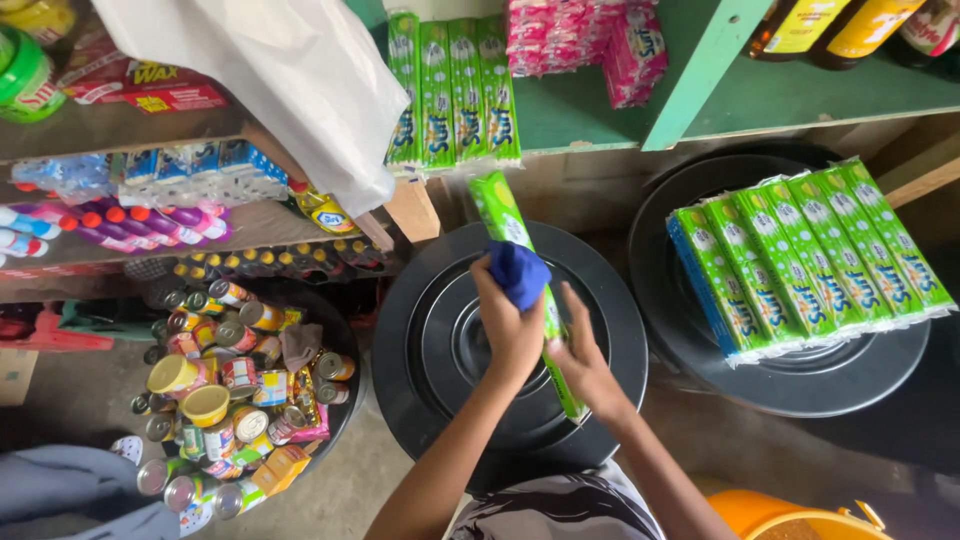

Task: The recorder is cleaning packs of laundry detergent with a blue cloth in a grocery store.

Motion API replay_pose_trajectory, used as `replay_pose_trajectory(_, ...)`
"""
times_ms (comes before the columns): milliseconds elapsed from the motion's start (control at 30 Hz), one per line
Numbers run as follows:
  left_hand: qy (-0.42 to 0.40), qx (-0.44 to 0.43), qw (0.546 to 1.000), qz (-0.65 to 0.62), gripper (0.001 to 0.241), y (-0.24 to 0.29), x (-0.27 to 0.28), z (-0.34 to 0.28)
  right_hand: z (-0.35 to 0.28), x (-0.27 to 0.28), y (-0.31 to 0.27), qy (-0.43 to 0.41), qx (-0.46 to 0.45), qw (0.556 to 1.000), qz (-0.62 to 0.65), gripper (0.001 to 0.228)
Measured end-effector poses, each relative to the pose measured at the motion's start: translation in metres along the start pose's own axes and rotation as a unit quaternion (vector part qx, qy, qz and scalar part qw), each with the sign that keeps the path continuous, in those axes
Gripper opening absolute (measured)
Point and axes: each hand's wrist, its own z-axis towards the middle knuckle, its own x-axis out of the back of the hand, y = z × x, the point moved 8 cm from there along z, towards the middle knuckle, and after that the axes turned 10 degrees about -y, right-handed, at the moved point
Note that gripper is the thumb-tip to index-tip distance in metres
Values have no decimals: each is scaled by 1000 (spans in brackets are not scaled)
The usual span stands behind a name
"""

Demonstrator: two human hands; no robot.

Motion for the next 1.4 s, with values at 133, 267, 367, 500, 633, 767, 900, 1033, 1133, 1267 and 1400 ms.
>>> replay_pose_trajectory(133,-135,-152,971,123,56,72,-29,-8,11,8,12,-36,66,996,56,71)
replay_pose_trajectory(267,-214,-286,862,359,48,82,-47,18,-4,-12,16,-297,36,930,214,97)
replay_pose_trajectory(367,-121,-214,887,391,33,70,-19,96,-35,-60,-24,-338,10,908,249,105)
replay_pose_trajectory(500,-148,-195,897,369,33,76,-28,60,-29,-69,-22,-349,8,889,296,113)
replay_pose_trajectory(633,-309,-228,855,348,38,67,-61,-66,8,-9,-1,-126,55,936,325,87)
replay_pose_trajectory(767,-307,-241,852,350,43,55,-57,-119,5,-28,-45,-197,156,929,270,85)
replay_pose_trajectory(900,-194,-166,933,254,56,59,-34,-105,11,-28,-56,-109,162,960,200,74)
replay_pose_trajectory(1033,-138,51,989,-15,59,7,-20,-108,31,-1,-65,-22,255,966,27,72)
replay_pose_trajectory(1133,-153,117,970,-148,43,-45,-22,-110,37,-2,-90,38,278,959,-36,65)
replay_pose_trajectory(1267,-98,120,973,-173,12,-89,1,-113,37,-21,-92,86,221,971,-36,32)
replay_pose_trajectory(1400,-76,157,975,-137,7,-74,20,-85,47,-44,-101,89,197,976,5,28)
